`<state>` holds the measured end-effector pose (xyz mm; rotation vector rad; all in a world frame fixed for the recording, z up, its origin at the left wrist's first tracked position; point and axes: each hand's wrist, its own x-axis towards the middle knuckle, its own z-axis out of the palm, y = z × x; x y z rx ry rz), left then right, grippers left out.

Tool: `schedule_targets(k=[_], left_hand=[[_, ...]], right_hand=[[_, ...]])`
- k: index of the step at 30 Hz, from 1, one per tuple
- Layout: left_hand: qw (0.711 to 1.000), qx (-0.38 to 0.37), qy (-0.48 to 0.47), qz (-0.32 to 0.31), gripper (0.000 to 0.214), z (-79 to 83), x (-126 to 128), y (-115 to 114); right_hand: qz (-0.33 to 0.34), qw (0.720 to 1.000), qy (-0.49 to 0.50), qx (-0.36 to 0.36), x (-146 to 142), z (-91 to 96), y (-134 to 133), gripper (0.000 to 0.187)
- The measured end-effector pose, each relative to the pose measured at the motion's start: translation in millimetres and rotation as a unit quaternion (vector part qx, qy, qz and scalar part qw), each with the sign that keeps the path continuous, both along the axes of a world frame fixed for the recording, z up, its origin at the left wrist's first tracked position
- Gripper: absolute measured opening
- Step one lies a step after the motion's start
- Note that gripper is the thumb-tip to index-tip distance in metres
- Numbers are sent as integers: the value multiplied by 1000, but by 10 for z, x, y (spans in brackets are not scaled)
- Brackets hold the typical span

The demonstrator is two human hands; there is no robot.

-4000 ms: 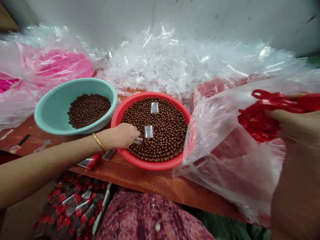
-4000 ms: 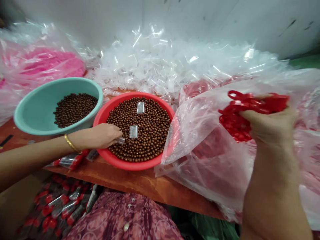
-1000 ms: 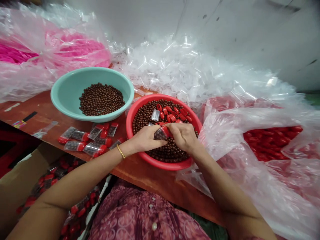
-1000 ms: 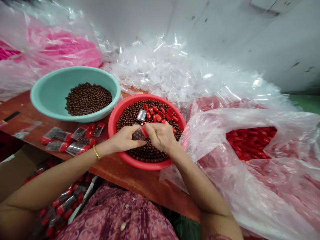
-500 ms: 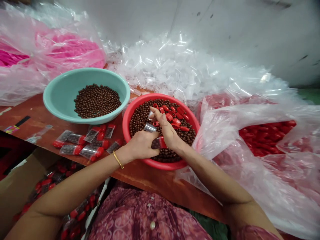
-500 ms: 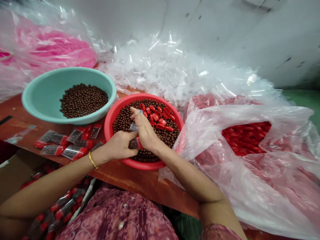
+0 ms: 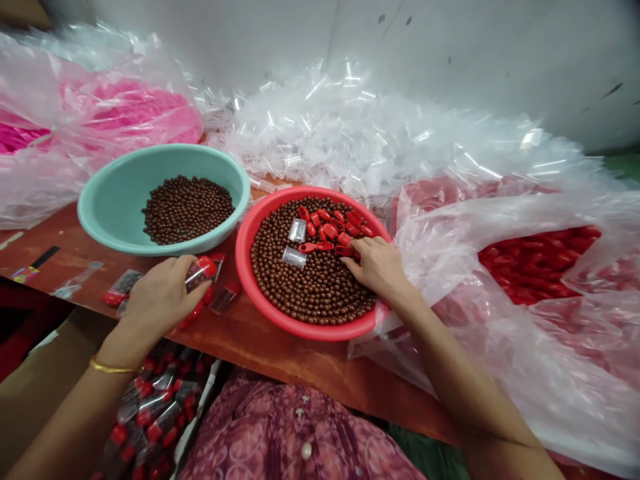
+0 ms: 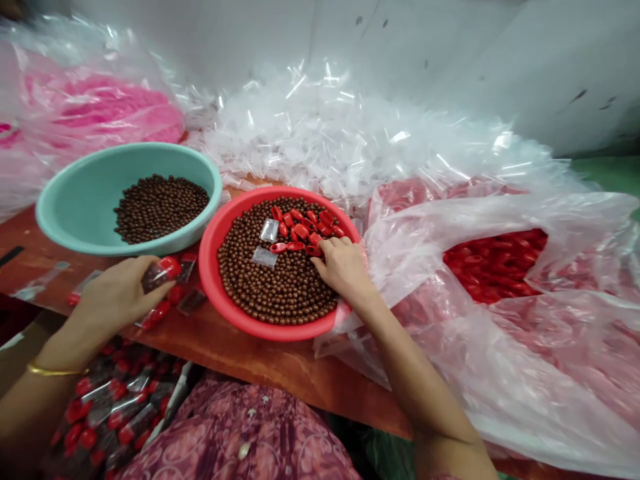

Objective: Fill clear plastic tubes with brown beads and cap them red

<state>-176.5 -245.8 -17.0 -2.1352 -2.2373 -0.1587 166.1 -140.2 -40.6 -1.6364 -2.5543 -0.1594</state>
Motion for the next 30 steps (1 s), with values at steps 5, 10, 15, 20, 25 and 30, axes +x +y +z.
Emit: schedule_targets(k=[5, 10, 15, 20, 25, 30], left_hand=[[994, 9, 4, -106, 34, 184, 438, 146], [979, -133, 14, -157, 56, 123, 1146, 589], [978, -173, -45, -102, 59, -65, 1285, 1095], [901, -263, -344, 37, 43, -185, 1363, 1284], [913, -221, -342, 9, 25, -178, 1438, 1207], [963, -106, 63, -239, 25, 108, 1313, 990]], right_hand=[[-18, 999, -38, -6, -86, -29, -3, 22], [-69, 997, -9, -27, -102, 13, 4, 25], [-61, 996, 57, -23, -80, -6, 4, 25], [-53, 993, 104, -7, -44, -41, 20, 26], [-62, 987, 150, -8, -20, -39, 12, 25], [-65, 978, 199, -21, -15, -16, -3, 25]])
